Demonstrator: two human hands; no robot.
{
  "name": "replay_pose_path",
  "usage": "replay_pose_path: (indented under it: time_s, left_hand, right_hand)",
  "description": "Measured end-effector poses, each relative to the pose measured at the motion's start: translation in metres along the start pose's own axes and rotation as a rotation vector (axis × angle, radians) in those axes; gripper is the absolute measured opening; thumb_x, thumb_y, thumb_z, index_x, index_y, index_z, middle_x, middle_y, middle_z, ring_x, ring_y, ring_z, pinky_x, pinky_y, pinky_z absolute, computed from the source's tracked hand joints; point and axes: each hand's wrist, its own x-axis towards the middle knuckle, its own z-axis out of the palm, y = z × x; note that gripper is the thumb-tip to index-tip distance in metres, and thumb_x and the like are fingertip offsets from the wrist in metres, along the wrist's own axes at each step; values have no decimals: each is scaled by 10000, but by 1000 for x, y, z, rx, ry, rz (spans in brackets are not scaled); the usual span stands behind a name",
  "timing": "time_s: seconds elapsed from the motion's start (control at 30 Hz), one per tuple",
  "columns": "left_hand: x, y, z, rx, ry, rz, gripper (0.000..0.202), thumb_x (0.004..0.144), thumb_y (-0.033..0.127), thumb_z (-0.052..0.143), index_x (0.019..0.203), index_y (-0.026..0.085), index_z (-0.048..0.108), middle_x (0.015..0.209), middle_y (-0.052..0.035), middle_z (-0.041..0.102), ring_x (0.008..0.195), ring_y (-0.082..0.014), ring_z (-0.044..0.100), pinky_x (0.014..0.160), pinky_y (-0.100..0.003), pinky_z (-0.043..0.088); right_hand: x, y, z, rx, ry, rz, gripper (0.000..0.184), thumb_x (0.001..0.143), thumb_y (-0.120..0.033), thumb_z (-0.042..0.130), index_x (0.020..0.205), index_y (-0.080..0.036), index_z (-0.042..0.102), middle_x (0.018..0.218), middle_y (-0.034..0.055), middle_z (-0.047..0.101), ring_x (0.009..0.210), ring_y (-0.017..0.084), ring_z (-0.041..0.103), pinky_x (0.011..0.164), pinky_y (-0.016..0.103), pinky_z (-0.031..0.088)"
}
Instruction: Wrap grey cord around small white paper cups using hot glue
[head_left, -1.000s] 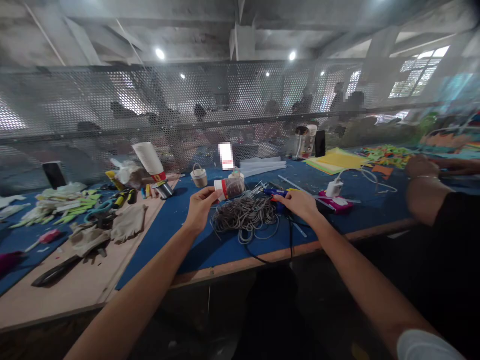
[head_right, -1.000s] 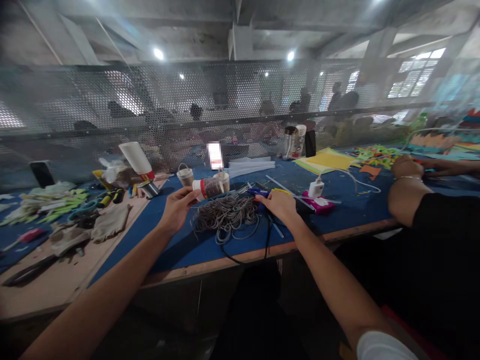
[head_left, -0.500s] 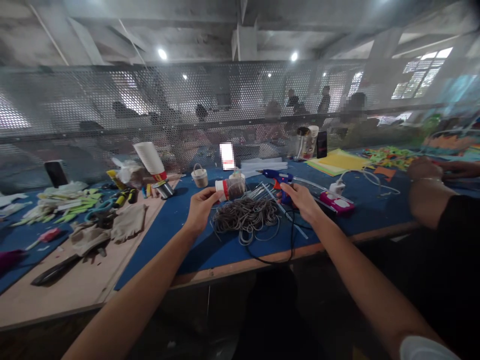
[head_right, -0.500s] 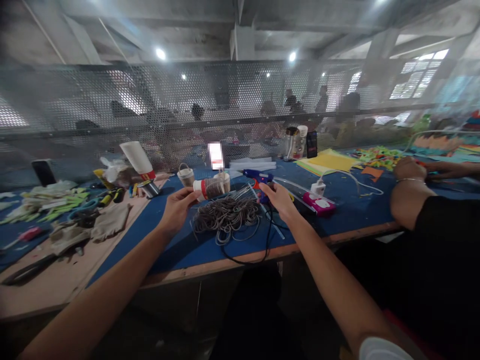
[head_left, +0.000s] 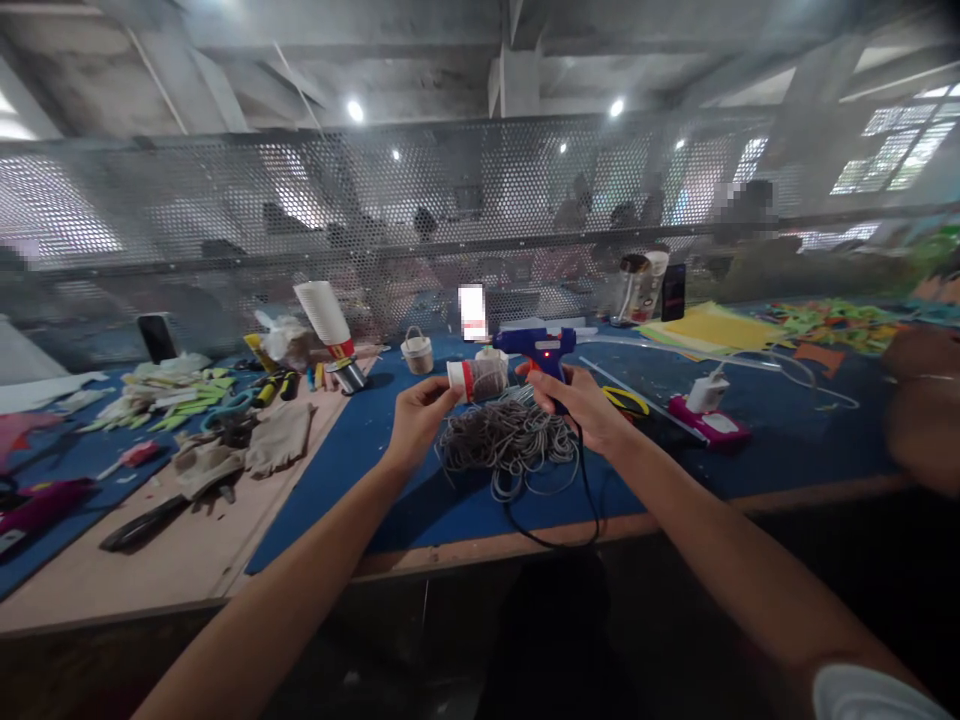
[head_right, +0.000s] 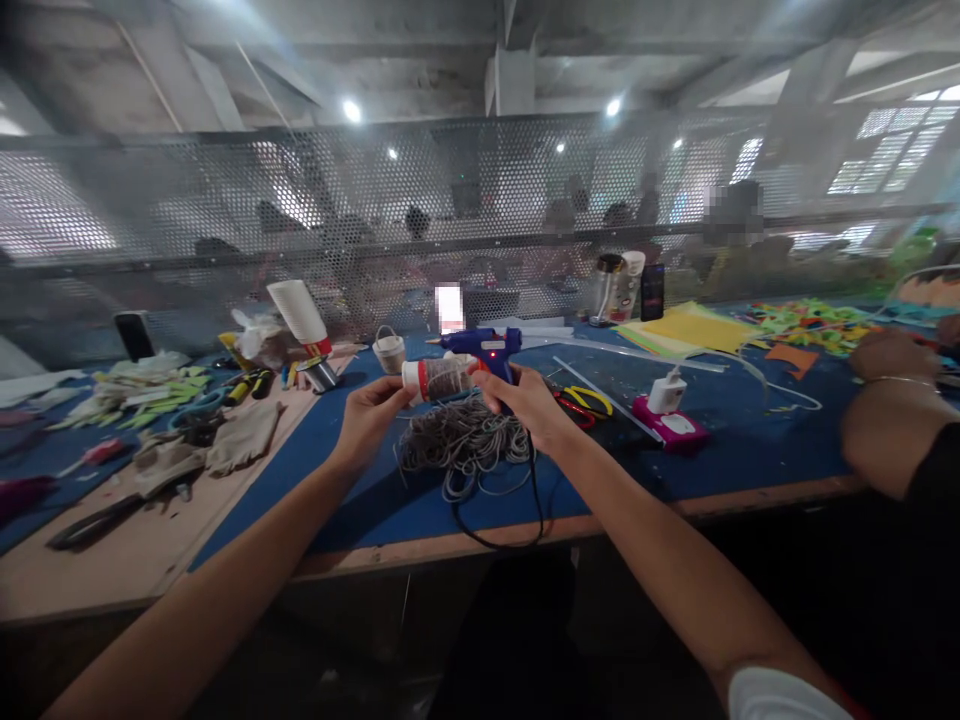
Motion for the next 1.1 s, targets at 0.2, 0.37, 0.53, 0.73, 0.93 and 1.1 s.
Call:
replay_pose_path:
  time_s: [0.2,0.37,0.53,0.73,0.93,1.1]
  left_hand:
    - [-1,-1,0,61,-14,30,237,770,376,738,862,158,762,807,-29,714,712,-160,585,682,-253,440]
    - [-2,-3,0,119,-2,60,218,786,355,718,870,159,763,832,-34,725,743,-173,613,705,-254,453]
    - [-1,-5,-1,121,29,58,245,783,372,725,900,161,769,837,-40,736,746,-180,624,710,-259,463]
    - [-2,-6,-1,150,28,89,219,792,358,720,892,170,772,848,-42,736,745,-176,618,727,-262,466]
    - [-3,-3,0,165,16,109,214,811,341,696,915,171,774,871,-45,745,763,-180,623,739,-266,469]
    - [-3,-4,0,169,13,112,213,813,345,698,910,169,768,864,-45,739,759,-176,621,725,-264,466]
  right_hand:
    - [-11,12,11,-277,95,-19,357,845,-536,656,912,-191,716,512,-45,524,512,129,506,569,271,425]
    - [-19,19,13,-456,88,-68,356,856,-551,632,940,-219,730,534,-24,573,519,172,567,569,305,458]
    - [-20,26,12,-670,132,-164,382,876,-581,597,955,-236,739,580,12,633,625,229,645,613,330,486]
    - [-18,30,9,-736,153,-229,391,889,-591,582,960,-236,731,695,31,693,713,238,673,681,336,505]
    - [-18,31,10,-778,150,-249,372,894,-567,591,961,-222,714,813,45,730,763,236,676,747,355,513]
    - [-17,33,9,-794,152,-266,381,899,-557,590,1018,-215,709,850,61,743,806,255,693,771,371,516]
